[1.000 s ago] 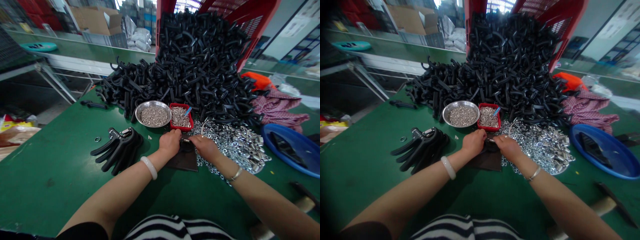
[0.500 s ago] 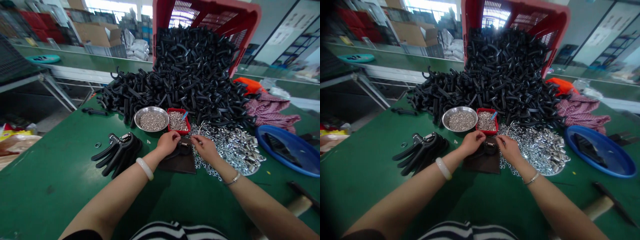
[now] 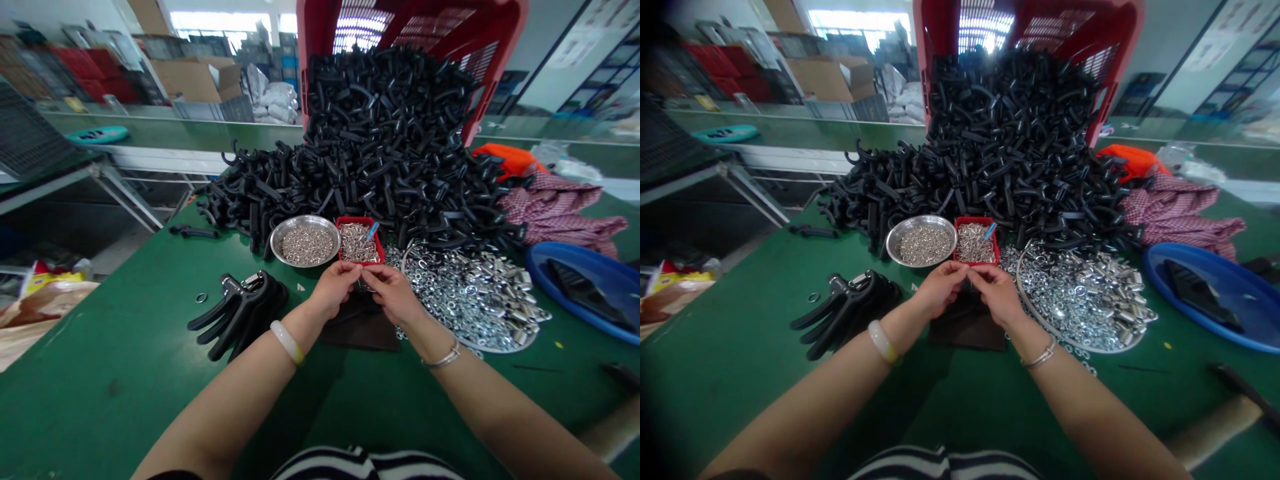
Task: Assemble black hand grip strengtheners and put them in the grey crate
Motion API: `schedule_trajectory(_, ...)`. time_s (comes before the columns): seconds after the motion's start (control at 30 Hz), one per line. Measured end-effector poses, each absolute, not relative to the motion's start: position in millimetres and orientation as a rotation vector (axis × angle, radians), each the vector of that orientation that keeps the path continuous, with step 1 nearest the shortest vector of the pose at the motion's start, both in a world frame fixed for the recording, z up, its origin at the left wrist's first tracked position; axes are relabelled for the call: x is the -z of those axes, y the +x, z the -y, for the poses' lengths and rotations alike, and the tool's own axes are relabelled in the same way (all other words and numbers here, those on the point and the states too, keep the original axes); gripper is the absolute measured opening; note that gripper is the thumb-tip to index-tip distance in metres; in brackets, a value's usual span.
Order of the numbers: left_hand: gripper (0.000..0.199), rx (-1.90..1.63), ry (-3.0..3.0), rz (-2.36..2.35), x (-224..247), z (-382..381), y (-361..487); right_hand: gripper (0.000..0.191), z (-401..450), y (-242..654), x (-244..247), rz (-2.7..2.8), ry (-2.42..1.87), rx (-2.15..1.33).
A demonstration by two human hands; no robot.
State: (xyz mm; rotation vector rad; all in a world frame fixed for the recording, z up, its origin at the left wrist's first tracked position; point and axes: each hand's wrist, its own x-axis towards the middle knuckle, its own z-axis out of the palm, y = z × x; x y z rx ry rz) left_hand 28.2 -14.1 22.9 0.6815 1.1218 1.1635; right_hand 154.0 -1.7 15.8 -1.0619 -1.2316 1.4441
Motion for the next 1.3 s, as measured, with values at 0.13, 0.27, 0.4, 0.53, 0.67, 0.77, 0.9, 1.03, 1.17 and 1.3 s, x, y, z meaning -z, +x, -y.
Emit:
schedule_trajectory(0.13,0.031,-1.147,0.667,-1.091,-19,14,26,0.028,1,145,-18,1.061,-0.985,-1.593)
schedule_trajectory(0.27,0.025,-1.181,0.713,-1.134,-22,11,23,0.025,-6,147,-15,1.197,-1.032,-1.447)
schedule_trajectory(0.4,0.015,-1.289,0.902,-1.209,-15,6,15,0.016,-8,164,-10,1.851,-1.107,-0.793)
schedule_trajectory(0.53,0.013,-1.285,1.129,-1.280,-3,5,6,0.014,2,178,-1,2.286,-1.121,-0.324)
schedule_trajectory(0.67,0.014,-1.273,1.197,-1.387,1,9,5,0.018,12,179,10,2.373,-1.189,-0.086)
schedule_trajectory(0.77,0.015,-1.284,1.204,-1.406,3,13,5,0.020,15,177,15,2.383,-1.218,0.000)
schedule_trajectory(0.9,0.013,-1.215,1.315,-1.473,4,15,4,0.018,13,176,15,2.383,-1.224,-0.010)
schedule_trajectory(1.03,0.013,-1.081,1.530,-1.627,1,19,3,0.019,12,173,11,2.401,-1.254,0.008)
schedule_trajectory(1.17,0.012,-0.937,1.764,-1.748,-6,23,1,0.021,13,172,5,2.524,-1.241,0.126)
schedule_trajectory(1.3,0.016,-0.793,1.880,-1.841,-10,28,1,0.022,14,172,1,2.599,-1.218,0.235)
